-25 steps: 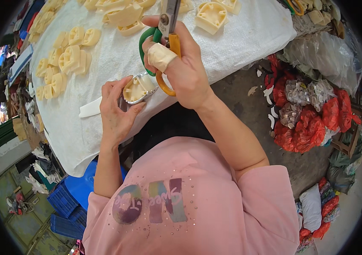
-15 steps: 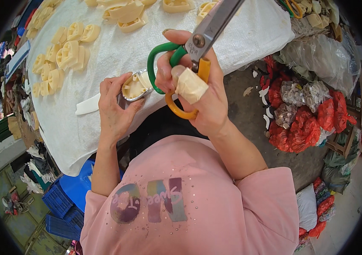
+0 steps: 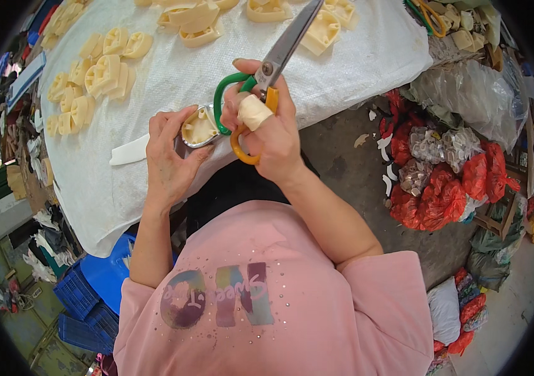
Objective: Cutting and assembling small foam and plastic shoe components at a workbench.
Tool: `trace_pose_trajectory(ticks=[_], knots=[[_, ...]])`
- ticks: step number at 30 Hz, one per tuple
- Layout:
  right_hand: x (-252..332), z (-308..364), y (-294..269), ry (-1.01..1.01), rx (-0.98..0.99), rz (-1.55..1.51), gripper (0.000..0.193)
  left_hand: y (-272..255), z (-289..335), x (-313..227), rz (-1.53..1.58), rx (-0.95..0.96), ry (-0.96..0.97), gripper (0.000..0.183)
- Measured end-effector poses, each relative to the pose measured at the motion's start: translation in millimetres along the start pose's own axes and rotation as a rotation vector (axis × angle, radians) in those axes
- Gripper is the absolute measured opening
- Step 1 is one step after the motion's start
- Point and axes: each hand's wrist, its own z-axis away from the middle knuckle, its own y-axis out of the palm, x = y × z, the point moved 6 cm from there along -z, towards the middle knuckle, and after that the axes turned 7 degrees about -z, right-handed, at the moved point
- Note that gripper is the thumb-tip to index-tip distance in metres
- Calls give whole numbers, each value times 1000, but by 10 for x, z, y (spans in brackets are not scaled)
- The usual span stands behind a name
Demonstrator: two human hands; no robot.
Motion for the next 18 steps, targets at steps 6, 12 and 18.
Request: trace_pose_trajectory(ticks=[6,12,18], knots=[[200,-10,-31,-68,5,-235,40,-7,8,28,-2,13,-19,58],[56,8,-67,-35,-13,-279,40,14,-14,-15,-29,7,7,58],[277,-62,-54,-62,40,-318,41,13,-6,-12,14,-32,-6,56]])
